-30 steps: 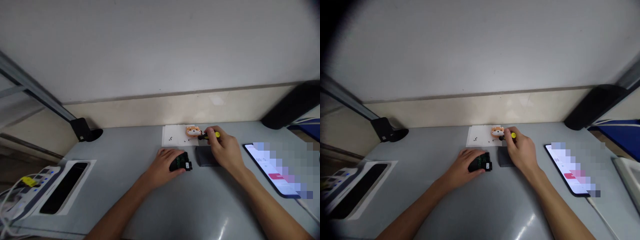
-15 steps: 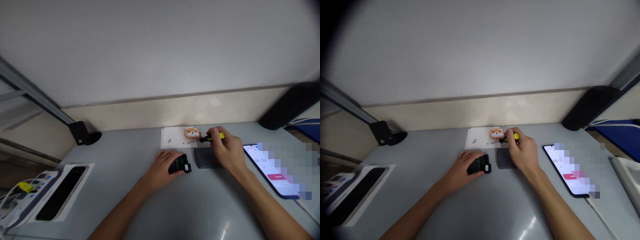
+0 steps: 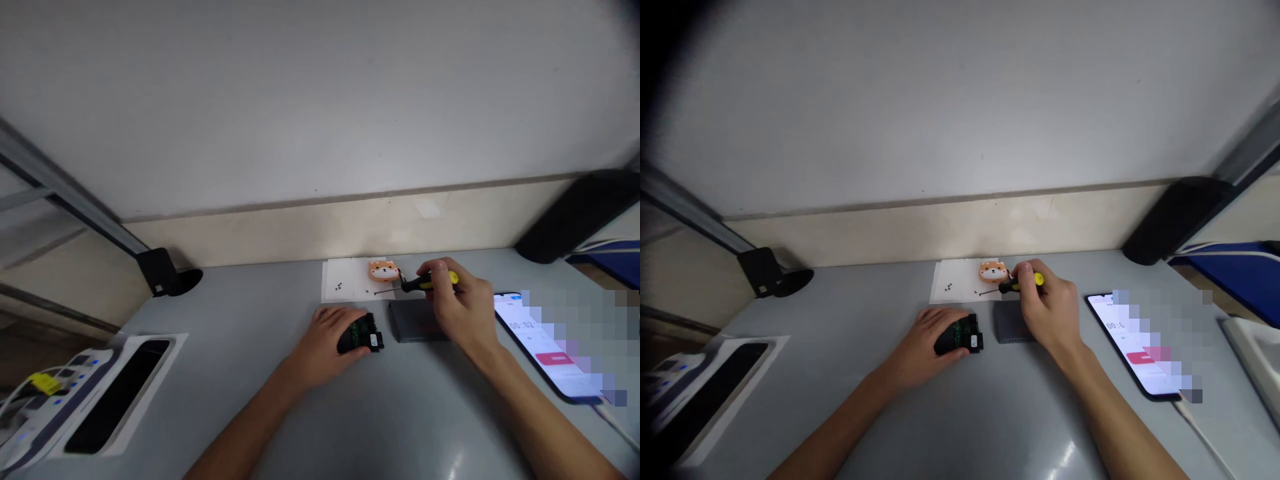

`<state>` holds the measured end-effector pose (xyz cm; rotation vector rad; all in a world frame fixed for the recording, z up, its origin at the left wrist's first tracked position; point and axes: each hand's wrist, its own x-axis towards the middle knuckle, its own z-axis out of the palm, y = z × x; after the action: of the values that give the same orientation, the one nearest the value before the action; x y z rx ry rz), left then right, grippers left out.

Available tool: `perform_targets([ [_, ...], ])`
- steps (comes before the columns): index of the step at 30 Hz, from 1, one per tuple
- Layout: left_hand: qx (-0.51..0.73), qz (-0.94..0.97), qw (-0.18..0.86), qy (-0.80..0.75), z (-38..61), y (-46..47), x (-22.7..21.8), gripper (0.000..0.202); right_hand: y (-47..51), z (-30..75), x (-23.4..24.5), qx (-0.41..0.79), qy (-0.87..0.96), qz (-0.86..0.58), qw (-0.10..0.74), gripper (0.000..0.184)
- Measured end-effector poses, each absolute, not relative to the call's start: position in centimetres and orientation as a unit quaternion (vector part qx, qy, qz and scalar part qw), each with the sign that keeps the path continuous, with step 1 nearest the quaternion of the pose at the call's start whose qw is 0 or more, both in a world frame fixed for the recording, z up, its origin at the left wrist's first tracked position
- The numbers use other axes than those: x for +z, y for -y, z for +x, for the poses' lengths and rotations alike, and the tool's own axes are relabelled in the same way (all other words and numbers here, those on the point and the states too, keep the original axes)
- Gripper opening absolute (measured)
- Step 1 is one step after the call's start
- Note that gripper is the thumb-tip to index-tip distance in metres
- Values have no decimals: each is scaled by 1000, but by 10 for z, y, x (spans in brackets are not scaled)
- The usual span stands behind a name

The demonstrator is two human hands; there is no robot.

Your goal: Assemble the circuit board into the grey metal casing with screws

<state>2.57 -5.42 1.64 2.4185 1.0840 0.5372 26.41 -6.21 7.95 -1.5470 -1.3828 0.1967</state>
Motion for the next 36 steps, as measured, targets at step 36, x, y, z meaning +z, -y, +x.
perform_targets([
  [36,443,793,142,-394,29,50,4,14,67,247,83,280,520,-572,569,46],
])
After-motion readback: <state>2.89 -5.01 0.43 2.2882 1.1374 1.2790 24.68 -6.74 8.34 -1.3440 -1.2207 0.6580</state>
